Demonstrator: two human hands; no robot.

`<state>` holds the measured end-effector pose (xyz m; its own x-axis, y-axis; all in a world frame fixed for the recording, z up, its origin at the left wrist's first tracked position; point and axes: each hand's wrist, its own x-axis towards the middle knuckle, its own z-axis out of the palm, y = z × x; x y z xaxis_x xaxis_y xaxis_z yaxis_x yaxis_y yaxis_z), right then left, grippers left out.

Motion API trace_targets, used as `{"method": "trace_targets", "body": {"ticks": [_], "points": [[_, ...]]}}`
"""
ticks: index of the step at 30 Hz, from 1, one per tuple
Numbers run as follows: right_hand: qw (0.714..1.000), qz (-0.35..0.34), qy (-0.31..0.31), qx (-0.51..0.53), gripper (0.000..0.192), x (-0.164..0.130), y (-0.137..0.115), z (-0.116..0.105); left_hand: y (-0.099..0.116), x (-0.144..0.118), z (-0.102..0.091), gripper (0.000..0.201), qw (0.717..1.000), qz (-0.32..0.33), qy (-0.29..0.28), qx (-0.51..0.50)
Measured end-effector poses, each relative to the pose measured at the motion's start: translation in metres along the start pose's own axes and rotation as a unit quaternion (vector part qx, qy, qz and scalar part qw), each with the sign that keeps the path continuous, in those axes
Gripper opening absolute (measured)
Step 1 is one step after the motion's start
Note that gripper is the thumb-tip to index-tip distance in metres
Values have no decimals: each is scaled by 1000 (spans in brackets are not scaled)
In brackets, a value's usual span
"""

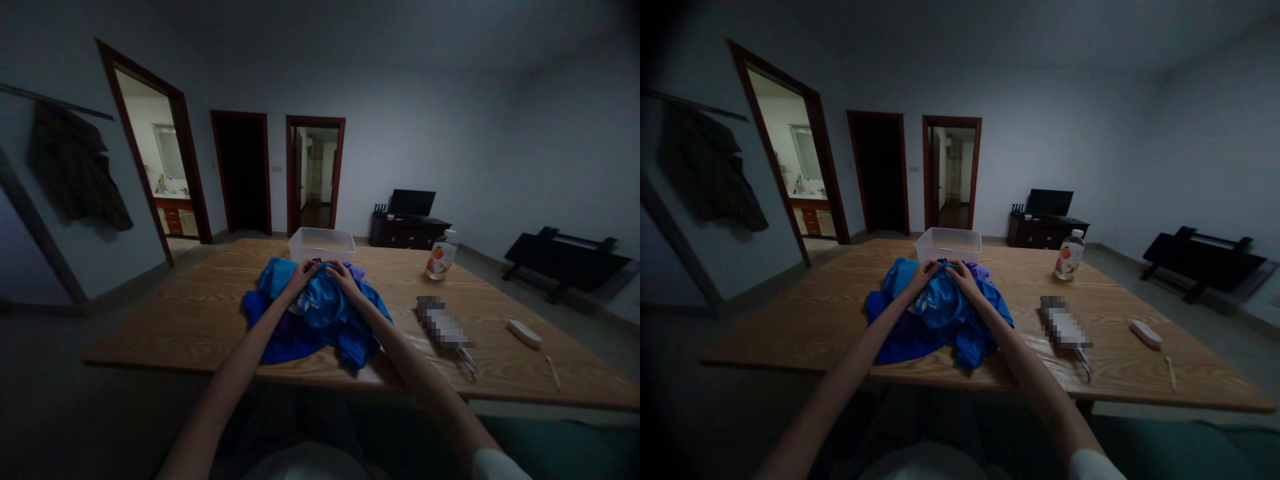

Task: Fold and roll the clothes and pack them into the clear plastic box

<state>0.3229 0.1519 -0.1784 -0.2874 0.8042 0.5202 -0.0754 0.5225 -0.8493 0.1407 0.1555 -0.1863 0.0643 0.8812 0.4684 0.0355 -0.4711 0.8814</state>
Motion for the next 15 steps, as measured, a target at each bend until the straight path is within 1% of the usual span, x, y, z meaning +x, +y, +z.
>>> {"method": "trace_targets", "body": {"ticks": [4,8,10,13,15], "points": [[1000,14,2,16,42,-1,2,0,-4,0,0,61,1000,0,3,18],[1000,17,-9,-12,40,0,6,-3,-9,-1,2,60,999,26,-34,24],[1000,26,-1,-11,39,0,7,-4,-9,-1,2,53,998,31,-47,28],[999,40,14,-7,41,-1,7,-3,-8,-1,0,47,997,35,-59,46],[1000,27,13,-2,40,-1,6,-1,-7,0,-2,48,996,29,-63,57]]}}
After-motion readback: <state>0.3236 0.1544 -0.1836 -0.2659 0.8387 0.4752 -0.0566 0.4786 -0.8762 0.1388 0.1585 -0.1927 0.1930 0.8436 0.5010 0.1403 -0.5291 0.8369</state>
